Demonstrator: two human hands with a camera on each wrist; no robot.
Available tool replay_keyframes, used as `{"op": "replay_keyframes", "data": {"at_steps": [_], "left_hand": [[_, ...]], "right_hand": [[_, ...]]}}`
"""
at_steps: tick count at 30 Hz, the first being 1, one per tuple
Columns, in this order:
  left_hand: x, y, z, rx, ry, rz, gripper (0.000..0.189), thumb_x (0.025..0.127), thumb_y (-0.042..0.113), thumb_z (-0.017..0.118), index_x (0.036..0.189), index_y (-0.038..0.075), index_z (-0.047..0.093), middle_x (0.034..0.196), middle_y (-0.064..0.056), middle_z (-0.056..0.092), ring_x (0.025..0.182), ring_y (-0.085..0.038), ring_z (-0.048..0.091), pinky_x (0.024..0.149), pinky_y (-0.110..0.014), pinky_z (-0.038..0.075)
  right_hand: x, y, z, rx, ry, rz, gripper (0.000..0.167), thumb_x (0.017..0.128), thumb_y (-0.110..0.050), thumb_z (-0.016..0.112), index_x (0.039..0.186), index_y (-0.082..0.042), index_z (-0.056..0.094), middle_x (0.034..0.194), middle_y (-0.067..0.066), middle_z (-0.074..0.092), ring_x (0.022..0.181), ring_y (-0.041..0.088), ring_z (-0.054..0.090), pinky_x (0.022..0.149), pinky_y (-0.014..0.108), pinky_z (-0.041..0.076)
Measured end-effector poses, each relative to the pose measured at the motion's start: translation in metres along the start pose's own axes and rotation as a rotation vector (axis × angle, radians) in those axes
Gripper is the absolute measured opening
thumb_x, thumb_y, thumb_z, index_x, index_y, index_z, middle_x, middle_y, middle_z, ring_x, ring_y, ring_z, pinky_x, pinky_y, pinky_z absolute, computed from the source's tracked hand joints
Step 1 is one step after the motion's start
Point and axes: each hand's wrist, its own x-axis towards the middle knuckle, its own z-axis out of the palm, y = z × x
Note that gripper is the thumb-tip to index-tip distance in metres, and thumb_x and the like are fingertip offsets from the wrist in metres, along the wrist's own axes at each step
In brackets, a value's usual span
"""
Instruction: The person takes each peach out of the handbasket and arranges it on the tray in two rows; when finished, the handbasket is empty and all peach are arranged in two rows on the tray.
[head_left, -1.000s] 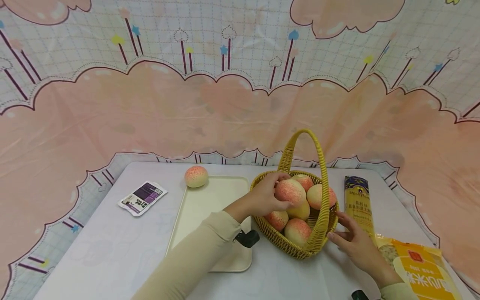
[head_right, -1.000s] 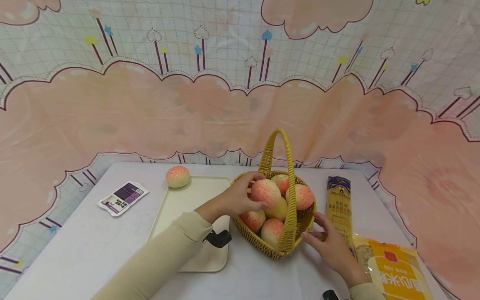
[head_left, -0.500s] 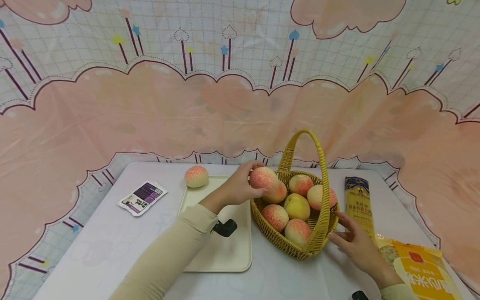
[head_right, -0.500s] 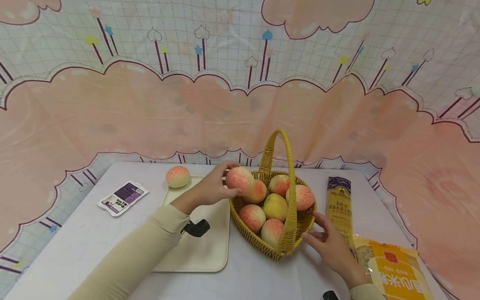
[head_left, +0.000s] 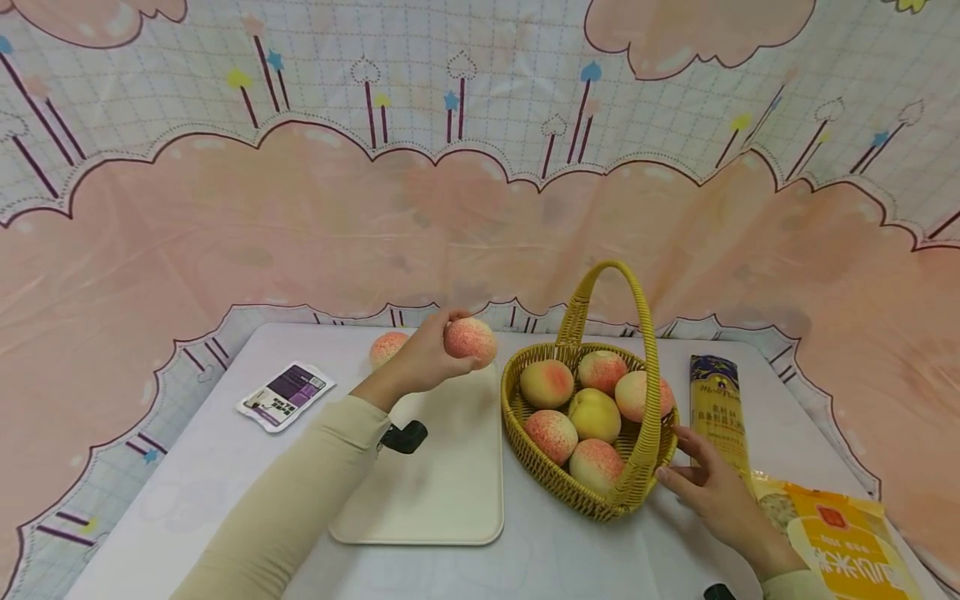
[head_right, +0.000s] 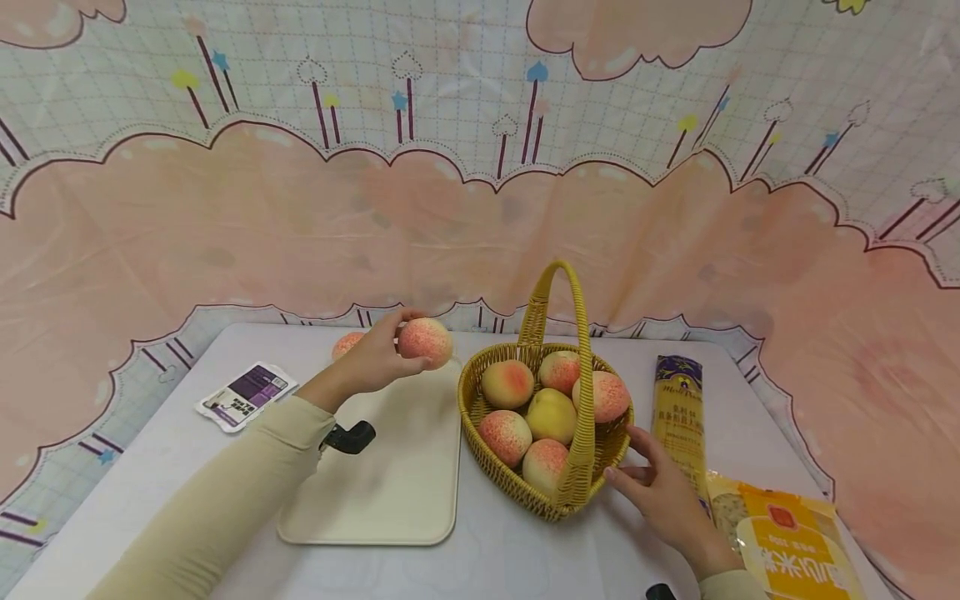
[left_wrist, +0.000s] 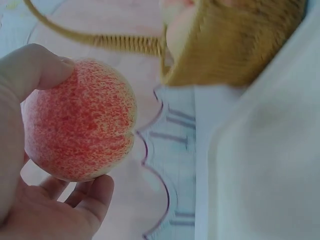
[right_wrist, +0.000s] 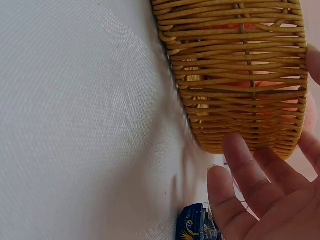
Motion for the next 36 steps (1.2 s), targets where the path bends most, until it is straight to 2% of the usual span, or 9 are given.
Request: {"op": "replay_keyframes", "data": {"at_steps": [7, 10, 14, 17, 23, 27, 32, 36], "left_hand": [[0.0, -0.019, -0.017, 0.057, 0.048, -0.044, 0.071, 0.083, 0.017, 0.078, 0.143, 0.003, 0.042, 0.135, -0.017, 0.05, 0.115, -0.033, 0.056, 0.094, -0.047, 0.05], [0.001, -0.027, -0.02, 0.096, 0.059, -0.053, 0.072, 0.083, 0.018, 0.078, 0.143, 0.001, 0.041, 0.137, -0.019, 0.049, 0.115, -0.034, 0.055, 0.097, -0.049, 0.048], [0.001, -0.035, -0.021, 0.174, 0.08, -0.072, 0.074, 0.082, 0.024, 0.079, 0.143, 0.002, 0.044, 0.138, -0.017, 0.051, 0.117, -0.034, 0.055, 0.103, -0.055, 0.038], [0.003, -0.039, -0.021, 0.219, 0.093, -0.078, 0.074, 0.081, 0.028, 0.08, 0.142, 0.003, 0.046, 0.136, -0.015, 0.054, 0.117, -0.033, 0.055, 0.102, -0.058, 0.034], [0.011, -0.048, -0.02, 0.28, 0.1, -0.061, 0.073, 0.08, 0.03, 0.081, 0.139, 0.003, 0.048, 0.132, -0.017, 0.056, 0.115, -0.034, 0.055, 0.097, -0.054, 0.043], [0.015, -0.054, -0.021, 0.303, 0.099, -0.066, 0.073, 0.08, 0.031, 0.082, 0.138, 0.003, 0.049, 0.129, -0.018, 0.057, 0.115, -0.036, 0.055, 0.097, -0.053, 0.045], [0.017, -0.057, -0.023, 0.346, 0.091, -0.065, 0.072, 0.08, 0.029, 0.082, 0.137, 0.0, 0.05, 0.131, -0.02, 0.057, 0.114, -0.036, 0.055, 0.098, -0.054, 0.044], [0.018, -0.06, -0.023, 0.359, 0.077, -0.099, 0.073, 0.08, 0.031, 0.083, 0.138, 0.001, 0.05, 0.134, -0.019, 0.055, 0.116, -0.036, 0.054, 0.101, -0.055, 0.039]], "right_hand": [[-0.002, 0.001, 0.0, 0.016, 0.01, -0.013, 0.079, 0.097, -0.024, 0.068, 0.155, 0.0, 0.02, 0.153, 0.037, 0.025, 0.119, 0.042, 0.057, 0.08, 0.034, 0.055], [-0.002, 0.001, 0.0, 0.013, 0.008, -0.005, 0.079, 0.098, -0.025, 0.067, 0.156, 0.0, 0.019, 0.153, 0.037, 0.025, 0.119, 0.042, 0.057, 0.08, 0.034, 0.055], [-0.002, 0.001, 0.0, 0.029, 0.005, 0.011, 0.08, 0.097, -0.025, 0.068, 0.156, -0.001, 0.019, 0.154, 0.036, 0.025, 0.12, 0.042, 0.056, 0.081, 0.035, 0.055], [-0.001, 0.001, 0.001, 0.036, 0.001, 0.016, 0.08, 0.098, -0.025, 0.067, 0.156, 0.0, 0.019, 0.154, 0.036, 0.024, 0.121, 0.042, 0.056, 0.082, 0.035, 0.055], [-0.001, 0.0, 0.0, 0.029, -0.002, 0.026, 0.081, 0.098, -0.026, 0.067, 0.156, -0.001, 0.018, 0.154, 0.036, 0.023, 0.121, 0.042, 0.056, 0.083, 0.038, 0.055], [-0.002, 0.0, 0.001, 0.035, -0.004, 0.014, 0.08, 0.098, -0.026, 0.067, 0.156, -0.002, 0.019, 0.154, 0.036, 0.024, 0.121, 0.042, 0.056, 0.082, 0.036, 0.055], [-0.002, 0.0, 0.001, 0.044, 0.003, 0.0, 0.078, 0.097, -0.024, 0.068, 0.156, -0.002, 0.021, 0.154, 0.036, 0.025, 0.12, 0.043, 0.056, 0.081, 0.034, 0.055], [-0.001, 0.0, 0.0, 0.049, 0.001, -0.007, 0.078, 0.097, -0.024, 0.068, 0.156, -0.002, 0.02, 0.154, 0.036, 0.024, 0.12, 0.043, 0.056, 0.082, 0.035, 0.055]]}}
